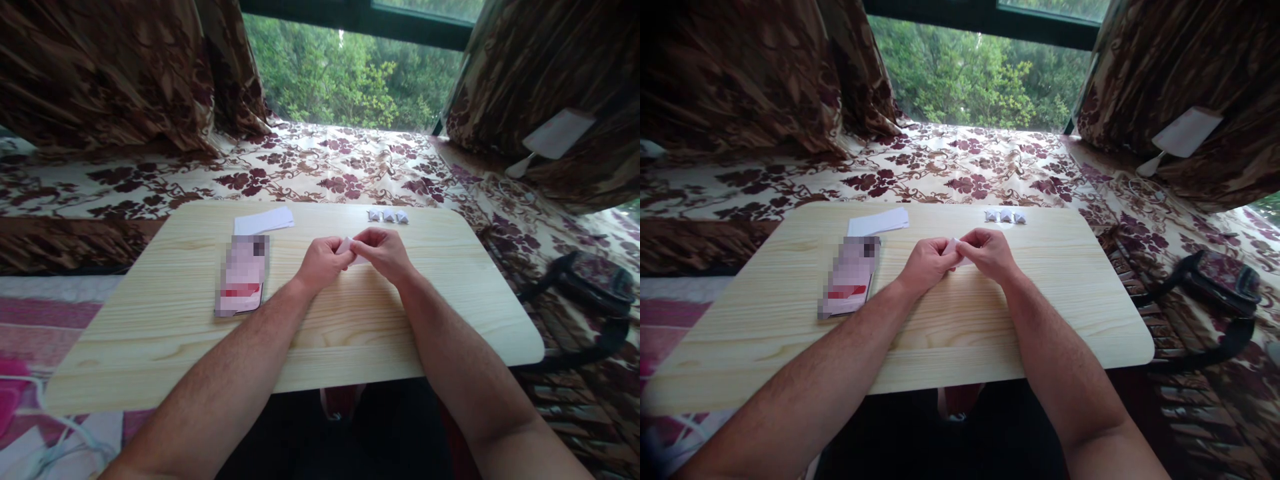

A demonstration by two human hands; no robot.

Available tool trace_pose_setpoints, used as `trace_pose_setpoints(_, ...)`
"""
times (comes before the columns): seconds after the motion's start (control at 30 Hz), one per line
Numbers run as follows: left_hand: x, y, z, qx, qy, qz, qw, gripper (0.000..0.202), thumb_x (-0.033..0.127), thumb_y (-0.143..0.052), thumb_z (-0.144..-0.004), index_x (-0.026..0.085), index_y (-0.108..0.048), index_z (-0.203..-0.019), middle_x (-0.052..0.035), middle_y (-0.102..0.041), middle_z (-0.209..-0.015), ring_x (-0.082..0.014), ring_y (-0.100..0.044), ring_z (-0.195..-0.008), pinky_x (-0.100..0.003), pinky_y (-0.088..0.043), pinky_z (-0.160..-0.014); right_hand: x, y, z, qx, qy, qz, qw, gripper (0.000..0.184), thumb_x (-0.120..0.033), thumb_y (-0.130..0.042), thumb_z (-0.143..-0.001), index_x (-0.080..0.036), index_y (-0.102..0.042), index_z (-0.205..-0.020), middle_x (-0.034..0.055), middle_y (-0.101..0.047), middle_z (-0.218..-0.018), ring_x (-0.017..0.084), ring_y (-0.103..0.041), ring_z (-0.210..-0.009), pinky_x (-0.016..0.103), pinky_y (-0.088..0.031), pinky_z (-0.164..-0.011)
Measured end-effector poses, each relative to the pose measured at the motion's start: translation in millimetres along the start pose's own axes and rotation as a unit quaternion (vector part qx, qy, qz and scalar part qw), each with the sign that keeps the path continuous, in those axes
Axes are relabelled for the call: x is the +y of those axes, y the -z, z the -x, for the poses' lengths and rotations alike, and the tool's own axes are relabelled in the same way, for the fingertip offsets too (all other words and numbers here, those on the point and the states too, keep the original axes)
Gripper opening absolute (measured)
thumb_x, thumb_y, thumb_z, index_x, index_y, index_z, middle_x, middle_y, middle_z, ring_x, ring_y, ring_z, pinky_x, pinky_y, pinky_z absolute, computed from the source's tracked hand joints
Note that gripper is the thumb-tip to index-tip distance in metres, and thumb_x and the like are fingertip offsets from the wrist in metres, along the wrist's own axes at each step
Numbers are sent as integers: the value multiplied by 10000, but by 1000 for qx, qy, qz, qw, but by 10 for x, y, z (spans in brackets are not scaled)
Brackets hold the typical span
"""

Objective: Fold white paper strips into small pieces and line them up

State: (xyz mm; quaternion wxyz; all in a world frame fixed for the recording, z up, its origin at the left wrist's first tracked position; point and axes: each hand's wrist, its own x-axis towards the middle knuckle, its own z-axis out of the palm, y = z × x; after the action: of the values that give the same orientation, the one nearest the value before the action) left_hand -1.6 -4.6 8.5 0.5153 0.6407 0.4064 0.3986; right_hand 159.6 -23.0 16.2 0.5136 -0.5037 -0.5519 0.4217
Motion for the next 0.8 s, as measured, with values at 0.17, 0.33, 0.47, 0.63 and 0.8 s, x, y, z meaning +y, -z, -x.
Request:
trace_pose_setpoints(0.17, 11, 3, 4, -13, -3, -20, 1000, 223, 332, -676, -747, 143, -645, -632, 4, -586, -549, -97, -472, -486, -223, -322, -473, 30, -2, -3, 21, 12, 22, 999, 209, -357, -687, -762, -169, -661, -676, -23, -589, -573, 97, -469, -505, 235, -361, -489)
trace_pose_setpoints(0.33, 37, 14, 23, -28, -1, -32, 999, 219, 315, -659, -751, 146, -633, -615, 5, -582, -536, -96, -472, -484, -220, -324, -475, -2, 7, 10, 15, 5, 29, 999, 158, -303, -687, -740, -162, -664, -673, -27, -587, -578, 94, -467, -508, 232, -337, -482)
trace_pose_setpoints(0.47, 31, 19, 26, -39, -6, -44, 998, 240, 319, -647, -749, 149, -613, -582, 5, -563, -523, -101, -466, -486, -226, -304, -468, -36, 21, 18, -2, -3, 27, 1000, 123, -275, -697, -717, -154, -681, -705, -19, -612, -607, 96, -484, -522, 235, -344, -489)
trace_pose_setpoints(0.63, 60, 31, 28, -60, 2, -53, 997, 229, 299, -632, -738, 152, -582, -570, 22, -525, -512, -88, -425, -486, -224, -286, -472, -36, 35, 17, -3, -7, 27, 1000, 123, -274, -690, -711, -158, -663, -680, -29, -591, -583, 90, -462, -510, 232, -334, -486)
trace_pose_setpoints(0.8, 105, 45, 40, -78, 10, -61, 995, 225, 291, -631, -720, 154, -541, -565, 41, -487, -514, -76, -385, -500, -219, -272, -479, -65, 56, 12, -17, -27, 31, 999, 122, -265, -697, -692, -147, -666, -688, -22, -599, -600, 90, -470, -524, 231, -330, -488)
